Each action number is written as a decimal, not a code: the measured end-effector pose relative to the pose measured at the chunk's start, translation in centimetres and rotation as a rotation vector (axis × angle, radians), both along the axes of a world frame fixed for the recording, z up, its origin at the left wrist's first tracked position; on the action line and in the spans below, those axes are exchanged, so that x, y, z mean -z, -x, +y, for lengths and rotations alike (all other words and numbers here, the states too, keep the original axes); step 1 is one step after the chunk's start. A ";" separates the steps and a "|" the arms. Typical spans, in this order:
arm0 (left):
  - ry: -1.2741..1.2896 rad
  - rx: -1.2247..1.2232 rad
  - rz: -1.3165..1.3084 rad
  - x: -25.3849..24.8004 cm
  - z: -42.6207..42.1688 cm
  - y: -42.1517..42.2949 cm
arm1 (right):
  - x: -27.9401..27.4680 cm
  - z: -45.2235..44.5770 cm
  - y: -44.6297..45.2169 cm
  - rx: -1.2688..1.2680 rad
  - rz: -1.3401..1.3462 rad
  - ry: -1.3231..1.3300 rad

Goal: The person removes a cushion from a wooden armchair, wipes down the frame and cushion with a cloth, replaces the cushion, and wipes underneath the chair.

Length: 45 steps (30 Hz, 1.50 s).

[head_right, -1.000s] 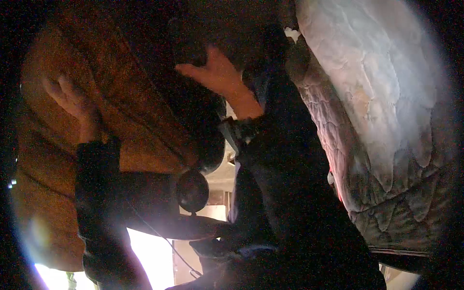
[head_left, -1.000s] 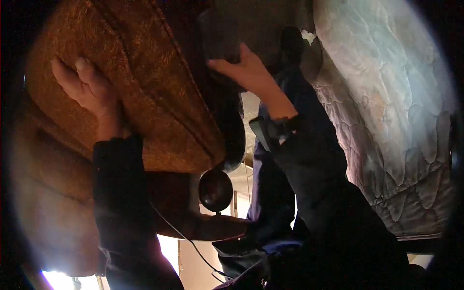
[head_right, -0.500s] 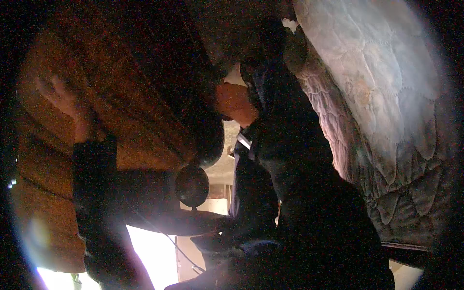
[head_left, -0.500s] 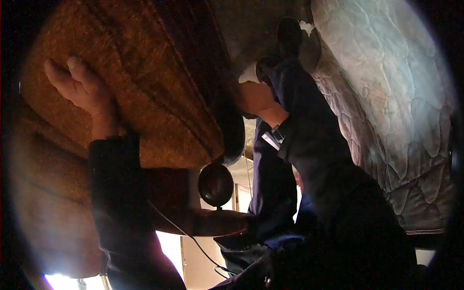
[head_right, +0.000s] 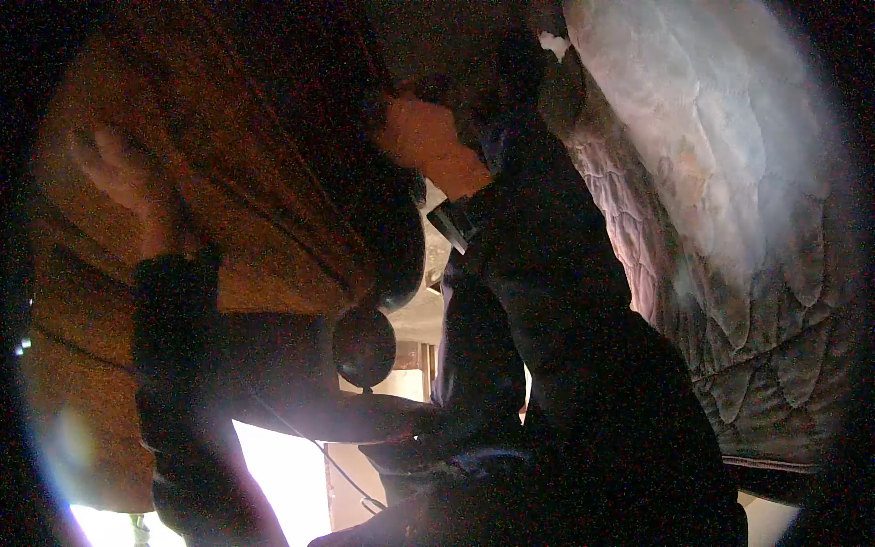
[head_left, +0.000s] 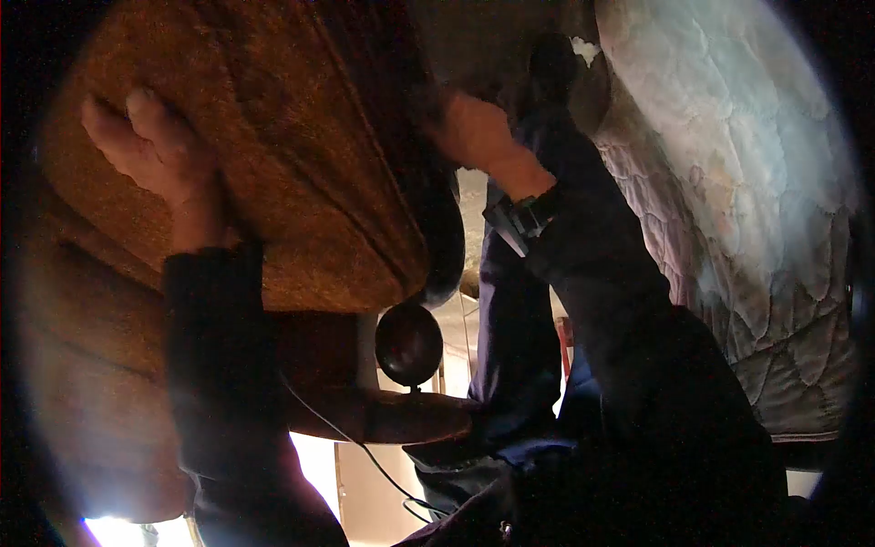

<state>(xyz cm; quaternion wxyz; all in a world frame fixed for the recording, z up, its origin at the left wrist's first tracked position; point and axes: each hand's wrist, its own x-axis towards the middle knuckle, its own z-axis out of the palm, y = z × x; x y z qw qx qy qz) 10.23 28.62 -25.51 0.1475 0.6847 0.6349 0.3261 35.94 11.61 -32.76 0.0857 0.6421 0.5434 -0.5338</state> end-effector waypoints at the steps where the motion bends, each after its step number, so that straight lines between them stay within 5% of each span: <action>1: 0.026 -0.009 -0.021 0.1 -0.3 0.1 | 0.5 -1.8 0.4 0.025 0.008 0.055; 5: 0.005 0.011 -0.078 -0.4 -0.3 -1.0 | 1.4 -7.7 0.2 -0.068 0.099 -0.094; 11: -0.070 0.226 0.204 -0.4 0.8 -0.2 | 4.2 -9.5 -0.9 -0.200 0.009 0.114; 13: 0.075 0.046 -0.077 -1.1 -0.1 -1.8 | 3.9 -12.0 -2.0 -0.238 0.010 0.209; 18: 0.098 0.021 -0.076 -0.7 -0.5 -1.3 | 1.9 -17.3 -3.2 -0.320 0.233 0.108; 23: 0.021 0.093 -0.038 -0.9 -0.2 -0.9 | 3.1 -11.4 -0.9 0.220 0.120 0.007; 25: 0.039 0.081 0.030 -1.1 -0.2 -1.0 | 6.7 -10.6 -1.2 0.237 0.189 0.150; 29: -0.071 0.216 0.239 -0.4 0.7 0.4 | 4.0 -3.3 0.1 0.190 0.136 -0.001; 30: -0.016 0.124 0.103 -0.3 0.3 -0.3 | 3.1 -2.9 0.2 0.183 0.060 0.014; 32: 0.030 0.029 -0.033 -0.4 0.4 -1.0 | 2.8 -4.3 0.9 0.123 0.024 -0.003; 39: -0.017 0.169 0.119 -0.5 -0.2 -0.3 | 3.5 -8.0 1.0 -0.139 0.089 0.056; 45: -0.070 0.186 0.155 -0.3 0.2 -0.6 | 3.3 -7.3 0.8 -0.100 0.058 0.174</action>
